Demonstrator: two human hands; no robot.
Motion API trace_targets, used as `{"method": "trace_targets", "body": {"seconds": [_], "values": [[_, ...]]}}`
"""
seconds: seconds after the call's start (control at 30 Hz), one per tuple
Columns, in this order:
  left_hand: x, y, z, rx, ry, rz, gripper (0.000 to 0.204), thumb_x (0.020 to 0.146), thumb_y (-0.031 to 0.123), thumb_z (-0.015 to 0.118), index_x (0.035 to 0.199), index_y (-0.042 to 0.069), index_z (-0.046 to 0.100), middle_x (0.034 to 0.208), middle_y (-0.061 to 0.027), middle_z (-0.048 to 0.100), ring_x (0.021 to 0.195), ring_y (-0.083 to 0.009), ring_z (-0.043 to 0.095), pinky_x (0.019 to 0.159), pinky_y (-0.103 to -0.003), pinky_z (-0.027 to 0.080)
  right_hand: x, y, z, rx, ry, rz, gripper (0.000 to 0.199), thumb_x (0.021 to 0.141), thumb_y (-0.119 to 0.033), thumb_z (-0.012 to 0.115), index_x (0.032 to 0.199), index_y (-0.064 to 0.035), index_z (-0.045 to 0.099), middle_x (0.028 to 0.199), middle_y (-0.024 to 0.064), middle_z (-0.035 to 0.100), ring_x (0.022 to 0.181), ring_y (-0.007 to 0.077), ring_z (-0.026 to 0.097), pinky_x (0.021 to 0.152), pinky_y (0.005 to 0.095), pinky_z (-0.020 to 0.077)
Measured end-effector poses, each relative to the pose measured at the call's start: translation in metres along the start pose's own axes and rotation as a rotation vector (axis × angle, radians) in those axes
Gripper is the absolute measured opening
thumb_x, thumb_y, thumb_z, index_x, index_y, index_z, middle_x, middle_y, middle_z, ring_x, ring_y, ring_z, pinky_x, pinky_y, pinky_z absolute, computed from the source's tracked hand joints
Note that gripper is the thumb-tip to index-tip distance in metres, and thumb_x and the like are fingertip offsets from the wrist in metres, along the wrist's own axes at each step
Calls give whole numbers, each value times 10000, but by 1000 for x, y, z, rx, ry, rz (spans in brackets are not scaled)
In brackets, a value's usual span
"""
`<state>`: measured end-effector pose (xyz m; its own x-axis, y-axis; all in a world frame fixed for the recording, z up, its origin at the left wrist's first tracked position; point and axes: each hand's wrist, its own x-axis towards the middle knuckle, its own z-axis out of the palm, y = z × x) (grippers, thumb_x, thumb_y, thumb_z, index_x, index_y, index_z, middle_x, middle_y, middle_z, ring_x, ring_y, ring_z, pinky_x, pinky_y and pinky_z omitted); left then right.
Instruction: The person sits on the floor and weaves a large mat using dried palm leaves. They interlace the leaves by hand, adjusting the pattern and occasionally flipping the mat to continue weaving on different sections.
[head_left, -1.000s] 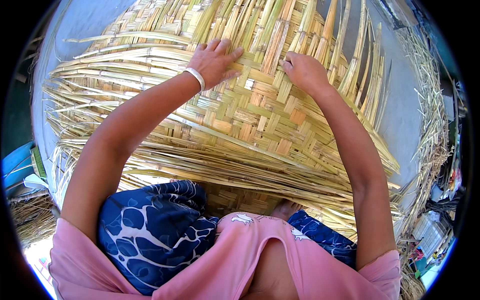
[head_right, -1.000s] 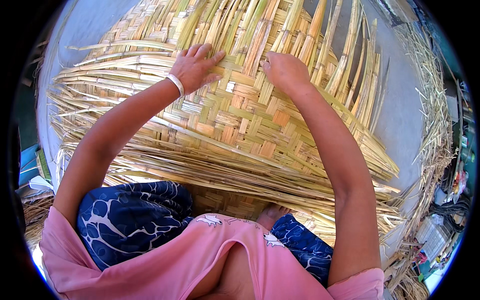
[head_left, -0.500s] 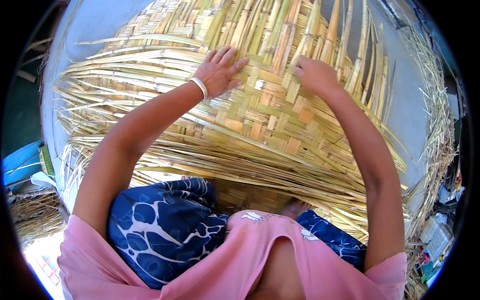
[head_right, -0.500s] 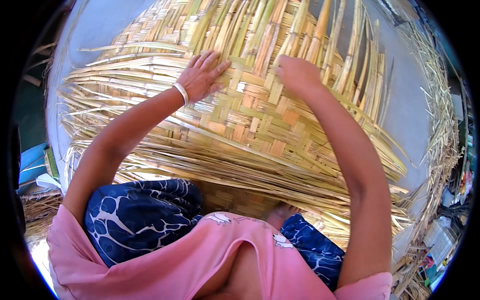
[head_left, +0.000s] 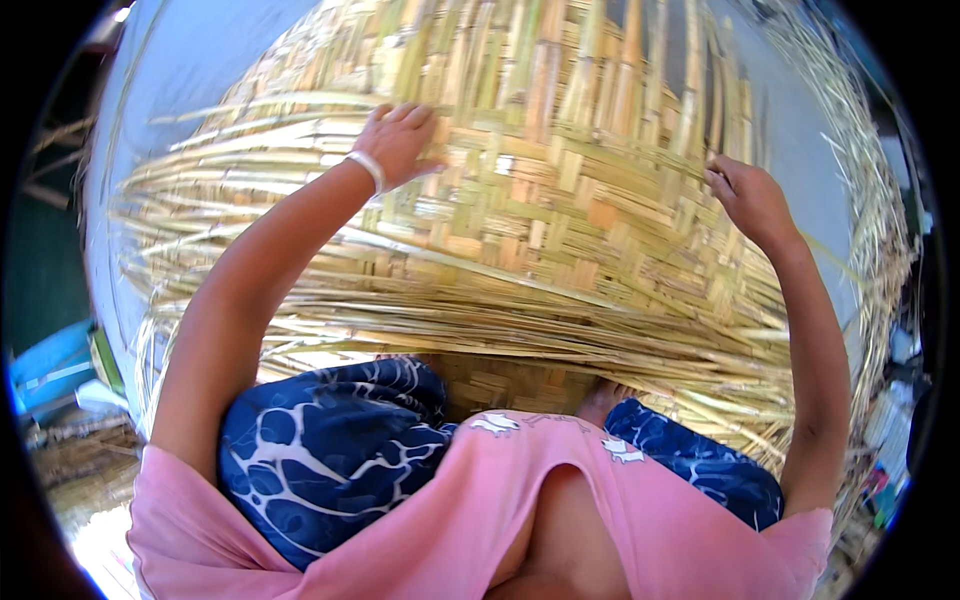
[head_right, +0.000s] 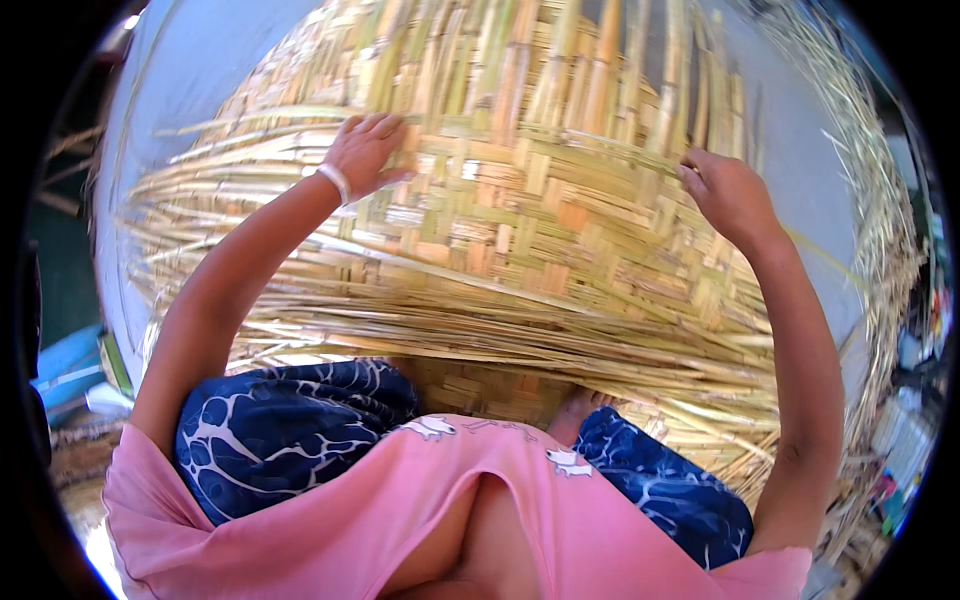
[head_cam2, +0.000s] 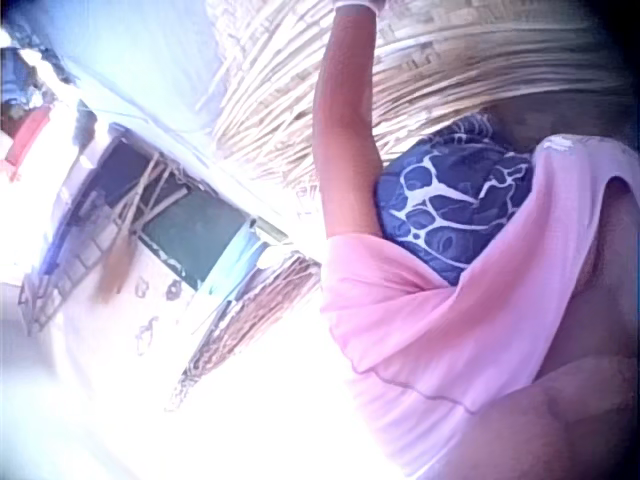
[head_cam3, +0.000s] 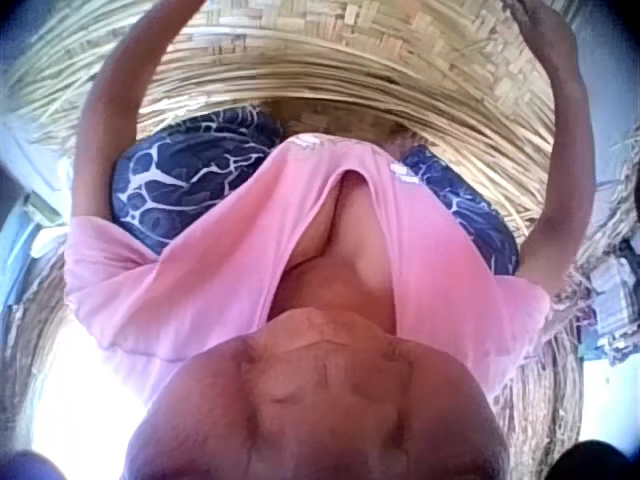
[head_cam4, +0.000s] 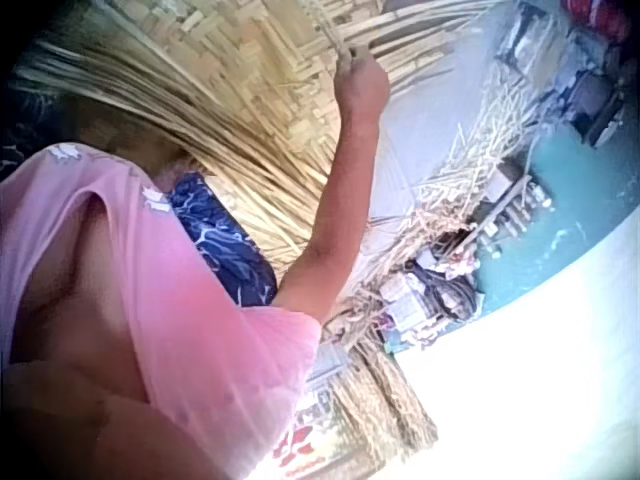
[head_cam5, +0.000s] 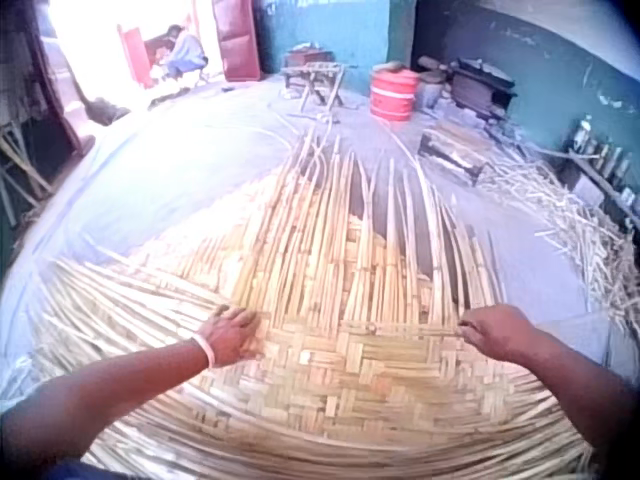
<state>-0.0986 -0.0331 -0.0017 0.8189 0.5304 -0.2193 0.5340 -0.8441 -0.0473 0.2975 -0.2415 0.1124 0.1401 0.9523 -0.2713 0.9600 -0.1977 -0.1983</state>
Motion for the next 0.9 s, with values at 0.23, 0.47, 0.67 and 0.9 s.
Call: {"method": "trace_targets", "body": {"seconds": [0.23, 0.47, 0.67, 0.9], "values": [[70, 36, -66, -49, -271, 97, 442, 872, 267, 576, 1255, 62, 499, 1252, -138, 529, 1087, -298, 546, 946, -418, 413, -35, 53, 12, 103, 84, 57, 196, 866, -226, 554, 910, -43, 609, 843, 143, 626, 784, 340, 576, 669, 417, 445], [149, 142, -67, -310, -219, 313, 350, 854, 207, 564, 1171, 59, 571, 1103, -151, 601, 987, -330, 575, 882, -395, 460, -50, 61, 26, 86, 337, -54, 120, 853, -178, 564, 903, -78, 608, 855, 82, 627, 814, 303, 583, 711, 398, 451], [158, 155, -74, -388, -109, 146, 196, 816, 244, 603, 850, 64, 674, 753, -154, 637, 693, -316, 607, 669, -405, 484, -33, 63, 42, -232, 699, -172, 134, 816, -76, 562, 945, -85, 598, 956, 73, 631, 957, 282, 570, 808, 372, 438], [164, 138, -25, -879, 110, -316, 269, 803, 263, 677, 770, 1, 629, 617, -75, 597, 513, -148, 567, 496, -293, 466, 49, 59, 76, 391, 259, 226, 362, 847, -212, 628, 1124, 6, 547, 1132, 126, 594, 1101, 261, 541, 879, 398, 463]]}}
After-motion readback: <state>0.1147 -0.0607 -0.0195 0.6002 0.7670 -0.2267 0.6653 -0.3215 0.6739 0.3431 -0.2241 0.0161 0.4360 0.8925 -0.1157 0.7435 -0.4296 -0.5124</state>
